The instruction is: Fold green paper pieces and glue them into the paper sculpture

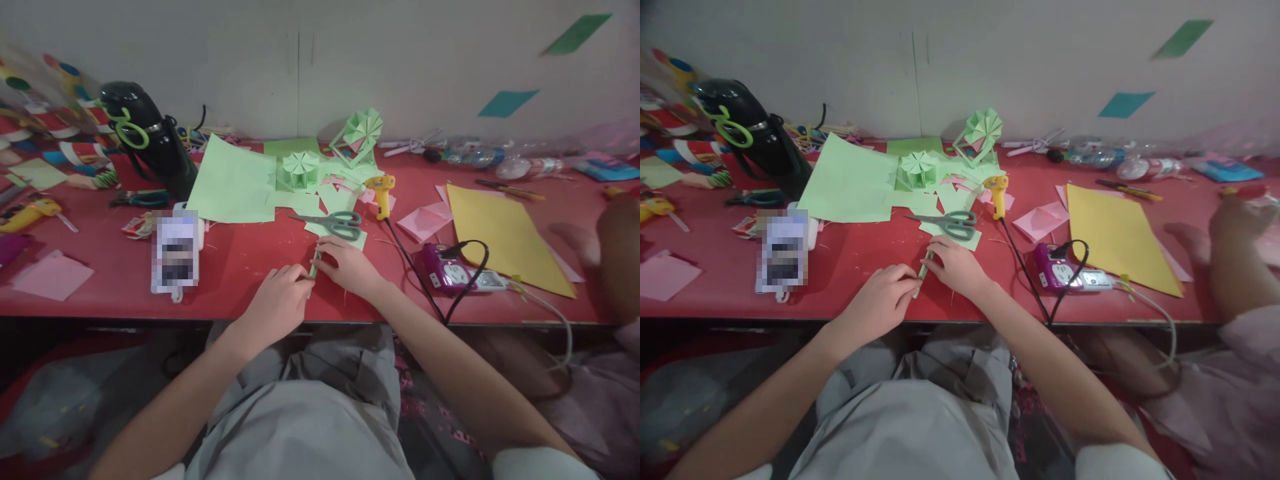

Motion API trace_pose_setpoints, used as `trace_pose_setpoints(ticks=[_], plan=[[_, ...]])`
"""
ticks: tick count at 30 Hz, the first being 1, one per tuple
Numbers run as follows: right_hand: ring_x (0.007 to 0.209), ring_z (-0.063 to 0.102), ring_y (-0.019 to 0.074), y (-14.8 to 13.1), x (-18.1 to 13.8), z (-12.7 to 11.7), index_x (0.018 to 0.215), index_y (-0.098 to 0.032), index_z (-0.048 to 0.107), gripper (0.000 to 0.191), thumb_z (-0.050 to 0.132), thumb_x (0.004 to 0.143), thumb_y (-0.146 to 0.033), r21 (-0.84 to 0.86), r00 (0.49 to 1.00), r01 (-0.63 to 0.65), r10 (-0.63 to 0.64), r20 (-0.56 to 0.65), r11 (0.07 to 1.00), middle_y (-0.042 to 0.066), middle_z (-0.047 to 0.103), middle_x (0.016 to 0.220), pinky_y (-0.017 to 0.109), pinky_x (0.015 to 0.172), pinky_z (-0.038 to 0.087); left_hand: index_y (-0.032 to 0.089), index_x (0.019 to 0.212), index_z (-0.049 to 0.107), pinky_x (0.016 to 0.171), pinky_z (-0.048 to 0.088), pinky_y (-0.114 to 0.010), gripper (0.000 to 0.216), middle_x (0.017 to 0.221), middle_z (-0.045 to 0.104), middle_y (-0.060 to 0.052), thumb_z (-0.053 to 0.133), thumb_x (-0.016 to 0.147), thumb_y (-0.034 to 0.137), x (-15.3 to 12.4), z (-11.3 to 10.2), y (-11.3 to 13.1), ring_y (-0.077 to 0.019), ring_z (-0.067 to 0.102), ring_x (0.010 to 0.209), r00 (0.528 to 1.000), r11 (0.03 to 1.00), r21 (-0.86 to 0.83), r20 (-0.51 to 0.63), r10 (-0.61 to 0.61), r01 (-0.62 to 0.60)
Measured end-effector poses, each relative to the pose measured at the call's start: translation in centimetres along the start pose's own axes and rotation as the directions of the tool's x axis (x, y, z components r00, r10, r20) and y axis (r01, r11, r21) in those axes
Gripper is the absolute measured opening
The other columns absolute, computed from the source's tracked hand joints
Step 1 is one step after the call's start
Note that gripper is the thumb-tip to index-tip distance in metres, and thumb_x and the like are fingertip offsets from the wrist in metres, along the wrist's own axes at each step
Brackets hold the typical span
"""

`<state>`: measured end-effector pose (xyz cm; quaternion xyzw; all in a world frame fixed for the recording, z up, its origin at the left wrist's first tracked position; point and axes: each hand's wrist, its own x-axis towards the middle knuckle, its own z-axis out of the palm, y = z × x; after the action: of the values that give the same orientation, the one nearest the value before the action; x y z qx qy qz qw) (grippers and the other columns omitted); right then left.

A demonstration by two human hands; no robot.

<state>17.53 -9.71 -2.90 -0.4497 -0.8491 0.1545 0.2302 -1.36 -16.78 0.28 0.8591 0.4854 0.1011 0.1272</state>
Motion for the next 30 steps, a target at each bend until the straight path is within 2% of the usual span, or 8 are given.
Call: trace_pose_setpoints(ticks=[3, 7, 10, 13, 15, 20, 26, 30], plan=[[0.110, 0.064, 0.0220, 1.0, 0.2, 0.1, 0.106, -0.016, 0.069, 0.022, 0.059, 0.092, -0.031, 0.078, 0.997, 0.076, -0.075, -0.018, 0.994, 0.013, 0.065, 0.122, 0.038, 0.096, 0.052, 0.023, 0.093, 0.073, 0.091, 0.046, -0.038, 0.028, 0.107, 0.065, -0.005, 0.045, 0.095, 0.017, 1.0, -0.4, -1.6, -0.0200, 0.060, 0.102, 0.997, 0.988, -0.144, 0.040, 0.064, -0.057], [0.115, 0.063, 0.0221, 1.8, 0.6, 0.1, 0.102, -0.016, 0.070, 0.019, 0.058, 0.090, -0.026, 0.146, 0.987, 0.163, -0.164, -0.007, 0.976, 0.014, 0.064, 0.123, 0.040, 0.100, 0.051, 0.024, 0.093, 0.070, 0.104, 0.043, -0.040, 0.012, 0.120, 0.061, -0.005, 0.063, 0.088, 0.033, 2.3, -0.9, -3.2, -0.0219, 0.056, 0.115, 0.995, 0.966, -0.244, 0.024, 0.097, -0.088], [0.118, 0.061, 0.0220, 2.0, 0.9, 0.0, 0.101, -0.017, 0.069, 0.018, 0.058, 0.091, -0.026, 0.206, 0.981, 0.189, -0.194, 0.006, 0.960, 0.014, 0.064, 0.124, 0.039, 0.101, 0.050, 0.023, 0.113, 0.061, 0.105, 0.044, -0.043, 0.039, 0.138, 0.052, -0.009, 0.070, 0.080, 0.042, 2.8, -0.9, -3.6, -0.0265, 0.051, 0.127, 0.998, 0.963, -0.265, 0.034, 0.051, -0.040], [0.118, 0.061, 0.0220, 1.9, 0.9, -0.1, 0.106, -0.017, 0.066, 0.021, 0.060, 0.091, -0.029, 0.241, 0.979, 0.195, -0.202, 0.004, 0.951, 0.014, 0.065, 0.123, 0.040, 0.101, 0.049, 0.022, 0.144, 0.034, 0.114, 0.036, -0.047, 0.079, 0.158, 0.031, -0.014, 0.070, 0.078, 0.046, 3.3, -0.5, -3.8, -0.0290, 0.033, 0.145, 0.999, 0.963, -0.269, 0.028, 0.044, -0.035], [0.117, 0.061, 0.0218, 1.8, 0.8, -0.2, 0.106, -0.017, 0.066, 0.021, 0.061, 0.090, -0.031, 0.237, 0.982, 0.186, -0.191, 0.001, 0.954, 0.013, 0.066, 0.121, 0.040, 0.100, 0.050, 0.021, 0.151, 0.020, 0.120, 0.026, -0.048, 0.091, 0.162, 0.024, -0.015, 0.068, 0.080, 0.049, 3.8, -0.2, -4.0, -0.0286, 0.024, 0.150, 0.996, 0.965, -0.257, 0.054, 0.068, -0.052], [0.116, 0.061, 0.0210, 1.8, 0.7, 0.0, 0.098, -0.018, 0.068, 0.016, 0.062, 0.090, -0.030, 0.203, 0.985, 0.171, -0.172, -0.011, 0.964, 0.012, 0.067, 0.119, 0.038, 0.099, 0.050, 0.019, 0.154, 0.019, 0.123, 0.011, -0.052, 0.102, 0.161, 0.027, -0.016, 0.066, 0.075, 0.064, 4.8, 0.3, -4.9, -0.0301, 0.016, 0.152, 0.988, 0.979, -0.182, 0.107, 0.115, -0.095], [0.122, 0.059, 0.0227, 2.1, -0.1, -0.1, 0.101, -0.019, 0.070, 0.018, 0.058, 0.091, -0.029, 0.158, 0.984, 0.174, -0.167, -0.058, 0.972, 0.013, 0.065, 0.125, 0.043, 0.104, 0.048, 0.019, 0.155, 0.018, 0.123, 0.006, -0.051, 0.102, 0.162, 0.025, -0.015, 0.062, 0.076, 0.066, 4.8, 0.3, -5.5, -0.0300, 0.014, 0.153, 0.982, 0.984, -0.133, 0.132, 0.138, -0.120], [0.120, 0.060, 0.0223, 1.3, -1.5, -0.3, 0.107, -0.019, 0.071, 0.022, 0.056, 0.093, -0.029, 0.131, 0.990, 0.132, -0.123, -0.071, 0.983, 0.012, 0.066, 0.124, 0.041, 0.105, 0.047, 0.020, 0.155, 0.019, 0.123, 0.004, -0.052, 0.102, 0.162, 0.027, -0.014, 0.062, 0.076, 0.067, 4.8, 0.2, -5.5, -0.0304, 0.014, 0.152, 0.979, 0.982, -0.137, 0.142, 0.148, -0.129]])
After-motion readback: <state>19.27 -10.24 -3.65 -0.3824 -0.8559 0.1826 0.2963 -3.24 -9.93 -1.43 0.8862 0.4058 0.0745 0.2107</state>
